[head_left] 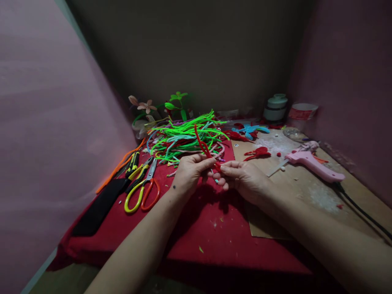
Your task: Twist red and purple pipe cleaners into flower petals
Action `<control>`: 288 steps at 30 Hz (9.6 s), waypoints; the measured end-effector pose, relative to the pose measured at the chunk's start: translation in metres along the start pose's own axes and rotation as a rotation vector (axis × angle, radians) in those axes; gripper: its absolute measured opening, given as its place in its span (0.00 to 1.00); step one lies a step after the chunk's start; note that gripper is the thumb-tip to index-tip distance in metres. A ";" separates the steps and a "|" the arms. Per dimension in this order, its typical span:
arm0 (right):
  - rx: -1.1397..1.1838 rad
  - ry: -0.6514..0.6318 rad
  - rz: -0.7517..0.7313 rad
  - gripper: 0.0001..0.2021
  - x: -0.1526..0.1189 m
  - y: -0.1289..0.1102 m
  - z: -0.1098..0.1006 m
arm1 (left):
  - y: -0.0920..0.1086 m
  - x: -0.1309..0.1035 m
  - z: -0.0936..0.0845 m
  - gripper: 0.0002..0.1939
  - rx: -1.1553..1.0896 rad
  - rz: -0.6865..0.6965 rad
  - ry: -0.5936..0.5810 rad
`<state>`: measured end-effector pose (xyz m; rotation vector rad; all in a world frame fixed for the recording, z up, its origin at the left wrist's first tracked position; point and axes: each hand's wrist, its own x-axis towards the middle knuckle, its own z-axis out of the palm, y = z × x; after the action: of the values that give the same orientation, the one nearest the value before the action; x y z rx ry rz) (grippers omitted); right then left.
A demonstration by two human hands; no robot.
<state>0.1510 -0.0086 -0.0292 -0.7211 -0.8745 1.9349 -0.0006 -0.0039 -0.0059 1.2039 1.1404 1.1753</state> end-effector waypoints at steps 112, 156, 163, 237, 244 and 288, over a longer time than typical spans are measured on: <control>0.243 -0.077 0.335 0.04 -0.003 0.004 -0.002 | 0.009 -0.007 -0.001 0.10 0.137 -0.034 -0.179; -0.215 -0.033 -0.005 0.07 -0.004 0.008 0.001 | 0.008 -0.010 0.005 0.11 0.079 -0.115 -0.172; -0.122 0.067 -0.084 0.08 0.000 0.005 0.001 | 0.011 -0.010 0.007 0.13 0.043 -0.059 -0.146; -1.299 0.134 -0.813 0.10 -0.017 -0.001 0.005 | 0.019 -0.021 -0.001 0.09 0.891 0.265 -0.216; -1.129 0.100 -0.773 0.10 -0.014 -0.003 0.008 | 0.016 -0.007 -0.011 0.14 0.239 -0.164 -0.339; -1.239 0.186 -0.679 0.07 -0.009 -0.002 0.000 | 0.014 -0.015 -0.004 0.08 1.117 0.544 -0.202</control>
<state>0.1561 -0.0161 -0.0266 -1.0529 -1.8924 0.5678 -0.0060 -0.0189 0.0083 2.5378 1.3875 0.7003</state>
